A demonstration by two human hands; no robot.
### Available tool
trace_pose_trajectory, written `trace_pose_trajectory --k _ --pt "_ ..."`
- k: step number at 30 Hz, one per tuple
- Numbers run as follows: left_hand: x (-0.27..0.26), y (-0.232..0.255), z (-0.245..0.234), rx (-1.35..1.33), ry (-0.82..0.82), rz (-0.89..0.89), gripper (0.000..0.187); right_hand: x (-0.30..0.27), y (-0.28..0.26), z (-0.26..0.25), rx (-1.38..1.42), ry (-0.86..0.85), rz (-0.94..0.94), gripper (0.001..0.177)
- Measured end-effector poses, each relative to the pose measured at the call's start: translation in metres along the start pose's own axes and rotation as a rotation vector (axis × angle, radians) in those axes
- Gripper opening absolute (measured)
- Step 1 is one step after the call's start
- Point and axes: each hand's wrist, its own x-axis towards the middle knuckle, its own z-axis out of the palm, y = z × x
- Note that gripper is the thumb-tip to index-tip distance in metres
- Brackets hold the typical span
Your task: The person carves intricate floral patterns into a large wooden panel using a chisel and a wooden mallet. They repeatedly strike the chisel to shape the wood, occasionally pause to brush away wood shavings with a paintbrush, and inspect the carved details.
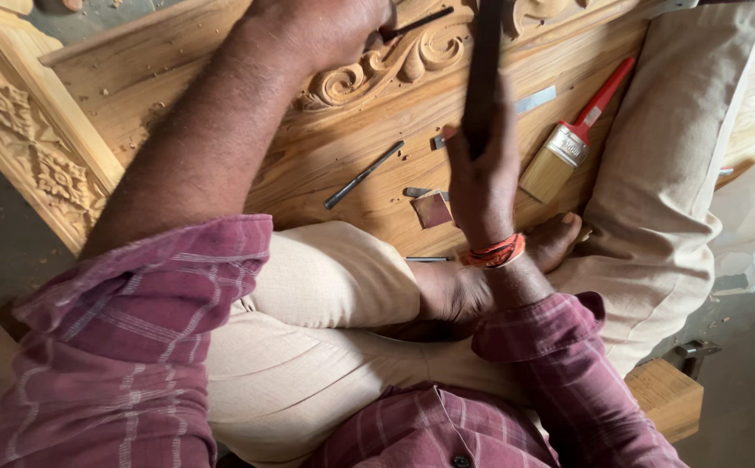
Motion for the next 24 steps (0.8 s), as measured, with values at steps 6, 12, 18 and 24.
trace_pose_trajectory --k 6,12,18,24 --pt "0.0 -0.002 0.007 -0.079 0.07 -0.038 0.023 0.005 0.004 -0.003 0.257 0.044 0.048 0.059" --pt "0.012 0.003 0.007 0.018 0.103 -0.01 0.019 0.01 -0.003 -0.001 0.034 -0.059 0.087 0.067" --pt "0.002 0.001 -0.001 -0.139 0.007 -0.124 0.019 0.01 -0.006 -0.005 -0.03 -0.083 -0.116 0.07" --pt "-0.008 -0.012 0.008 0.003 0.153 0.057 0.021 0.014 -0.008 -0.009 -0.019 -0.016 -0.085 0.065"
